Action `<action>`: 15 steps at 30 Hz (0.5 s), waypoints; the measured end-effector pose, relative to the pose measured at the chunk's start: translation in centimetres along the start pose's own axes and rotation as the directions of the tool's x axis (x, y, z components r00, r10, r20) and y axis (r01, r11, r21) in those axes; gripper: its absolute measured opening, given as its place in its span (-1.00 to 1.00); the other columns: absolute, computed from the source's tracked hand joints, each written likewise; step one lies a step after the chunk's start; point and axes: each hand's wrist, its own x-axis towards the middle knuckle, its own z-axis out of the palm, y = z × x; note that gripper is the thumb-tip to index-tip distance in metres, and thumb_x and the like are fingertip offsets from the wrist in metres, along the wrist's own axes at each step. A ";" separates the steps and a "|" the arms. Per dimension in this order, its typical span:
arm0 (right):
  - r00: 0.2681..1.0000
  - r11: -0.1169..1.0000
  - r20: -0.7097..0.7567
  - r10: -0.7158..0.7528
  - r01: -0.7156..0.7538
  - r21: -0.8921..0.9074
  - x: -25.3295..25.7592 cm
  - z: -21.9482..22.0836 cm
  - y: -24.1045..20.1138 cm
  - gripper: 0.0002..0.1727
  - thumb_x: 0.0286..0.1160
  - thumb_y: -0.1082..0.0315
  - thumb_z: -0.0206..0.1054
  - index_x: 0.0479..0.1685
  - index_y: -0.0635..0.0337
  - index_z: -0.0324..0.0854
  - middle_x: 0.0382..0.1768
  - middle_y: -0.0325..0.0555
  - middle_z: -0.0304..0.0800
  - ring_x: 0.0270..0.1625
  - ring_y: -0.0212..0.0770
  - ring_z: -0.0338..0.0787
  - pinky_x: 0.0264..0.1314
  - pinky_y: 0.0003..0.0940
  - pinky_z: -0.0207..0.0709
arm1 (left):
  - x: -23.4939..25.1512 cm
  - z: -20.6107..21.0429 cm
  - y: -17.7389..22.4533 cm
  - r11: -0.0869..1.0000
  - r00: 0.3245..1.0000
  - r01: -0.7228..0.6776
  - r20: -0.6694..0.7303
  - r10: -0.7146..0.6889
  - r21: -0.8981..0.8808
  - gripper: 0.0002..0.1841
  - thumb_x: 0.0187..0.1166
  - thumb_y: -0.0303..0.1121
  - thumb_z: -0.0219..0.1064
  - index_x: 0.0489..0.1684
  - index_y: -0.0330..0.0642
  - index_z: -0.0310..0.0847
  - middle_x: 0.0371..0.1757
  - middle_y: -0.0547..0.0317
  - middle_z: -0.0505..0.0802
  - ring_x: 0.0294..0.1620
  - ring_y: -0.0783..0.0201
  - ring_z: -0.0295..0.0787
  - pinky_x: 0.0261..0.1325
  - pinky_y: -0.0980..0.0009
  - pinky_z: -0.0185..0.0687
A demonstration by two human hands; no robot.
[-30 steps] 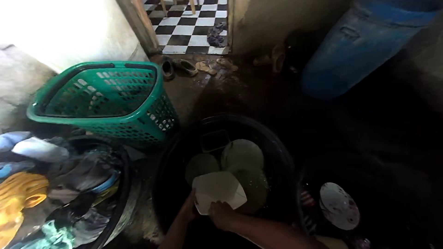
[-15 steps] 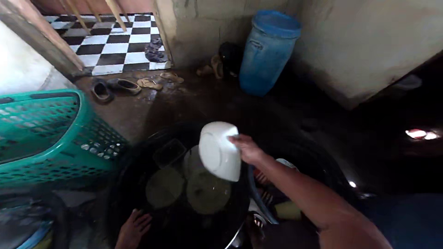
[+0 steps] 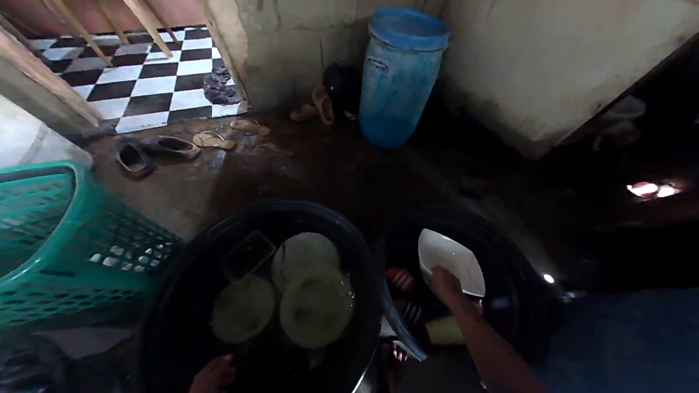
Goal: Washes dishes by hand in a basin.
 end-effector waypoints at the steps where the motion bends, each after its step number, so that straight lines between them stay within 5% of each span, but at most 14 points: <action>1: 0.999 1.000 0.011 0.031 -0.031 -0.003 0.5 1.2 0.6 -0.54 0.83 0.25 0.07 0.55 0.28 0.51 0.52 0.29 0.56 0.54 0.28 0.59 0.50 0.26 0.47 | 0.1 0.1 0.0 0.999 1.000 0.011 -0.001 -0.011 0.035 -0.50 0.89 -0.14 0.01 0.60 -0.33 0.37 0.36 -0.34 0.69 0.29 -0.14 0.66 0.32 -0.13 0.51; 11: 0.994 0.993 0.068 0.087 -0.081 -0.091 3.1 5.7 3.5 -0.55 0.74 0.37 0.18 0.55 0.27 0.50 0.61 0.28 0.46 0.61 0.37 0.48 0.48 0.30 0.47 | -1.1 1.3 0.0 0.992 1.000 0.011 0.020 -0.013 0.126 -0.55 0.87 -0.19 0.08 0.54 -0.32 0.42 0.28 -0.32 0.69 0.11 -0.04 0.66 0.15 0.00 0.55; 15: 0.990 0.991 0.112 0.088 -0.076 -0.109 2.6 6.6 3.5 -0.52 0.72 0.40 0.20 0.60 0.29 0.46 0.65 0.36 0.38 0.63 0.44 0.43 0.54 0.36 0.39 | -1.1 1.4 0.4 0.990 0.999 0.020 0.025 -0.024 0.137 -0.53 0.86 -0.21 0.10 0.57 -0.36 0.41 0.37 -0.39 0.67 0.26 -0.18 0.67 0.31 -0.11 0.54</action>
